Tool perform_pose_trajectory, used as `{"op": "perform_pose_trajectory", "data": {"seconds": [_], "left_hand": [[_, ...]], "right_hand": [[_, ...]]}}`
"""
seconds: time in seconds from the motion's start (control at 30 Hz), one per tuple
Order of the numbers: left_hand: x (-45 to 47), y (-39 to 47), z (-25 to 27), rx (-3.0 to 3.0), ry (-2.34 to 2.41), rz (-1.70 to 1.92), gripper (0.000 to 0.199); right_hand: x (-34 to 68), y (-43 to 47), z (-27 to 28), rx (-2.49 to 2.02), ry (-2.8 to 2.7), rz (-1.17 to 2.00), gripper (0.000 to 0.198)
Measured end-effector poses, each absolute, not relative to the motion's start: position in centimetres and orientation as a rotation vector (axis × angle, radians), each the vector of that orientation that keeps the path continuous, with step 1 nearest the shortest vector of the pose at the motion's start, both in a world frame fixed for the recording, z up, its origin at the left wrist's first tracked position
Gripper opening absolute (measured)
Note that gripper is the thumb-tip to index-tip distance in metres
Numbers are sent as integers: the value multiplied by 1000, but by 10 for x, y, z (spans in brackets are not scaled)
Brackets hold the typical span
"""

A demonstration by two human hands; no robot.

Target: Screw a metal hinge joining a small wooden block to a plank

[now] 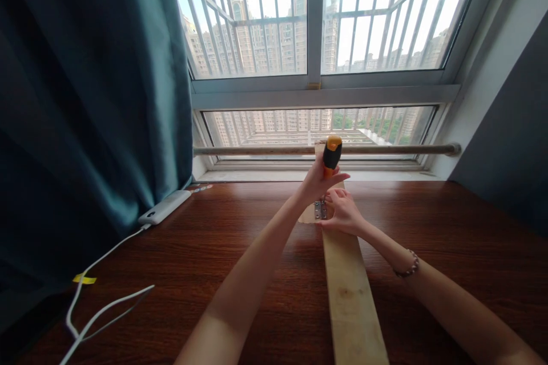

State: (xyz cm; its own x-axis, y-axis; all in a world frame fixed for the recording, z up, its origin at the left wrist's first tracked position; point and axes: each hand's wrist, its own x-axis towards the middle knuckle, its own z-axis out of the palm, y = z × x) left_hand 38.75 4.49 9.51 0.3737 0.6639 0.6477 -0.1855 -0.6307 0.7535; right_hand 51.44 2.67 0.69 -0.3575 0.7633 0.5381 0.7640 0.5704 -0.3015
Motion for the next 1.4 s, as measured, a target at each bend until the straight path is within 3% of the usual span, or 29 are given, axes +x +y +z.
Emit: {"op": "perform_pose_trajectory", "data": {"seconds": [0.37,0.63,0.83,1.0,1.23,1.4], "left_hand": [[382,57,120,1879,543,1174,37],[367,60,120,1829,426,1156,48],[366,47,123,1822,273,989,34],[374,44,119,1780,303,1131,32],[370,51,118,1980,724,1301,42],[367,47,110,1971,606,1353,50]], "right_hand": [[514,25,7,-1206,-2156,17,61],[513,23,9,-1208,-2181,12,60],[514,25,7,-1206,-2159,7,61],[514,25,6,-1196,-2150,24,59],[514,25,7,-1186,-2150,43,62],[513,24,8,-1221,-2155,28,63]]}}
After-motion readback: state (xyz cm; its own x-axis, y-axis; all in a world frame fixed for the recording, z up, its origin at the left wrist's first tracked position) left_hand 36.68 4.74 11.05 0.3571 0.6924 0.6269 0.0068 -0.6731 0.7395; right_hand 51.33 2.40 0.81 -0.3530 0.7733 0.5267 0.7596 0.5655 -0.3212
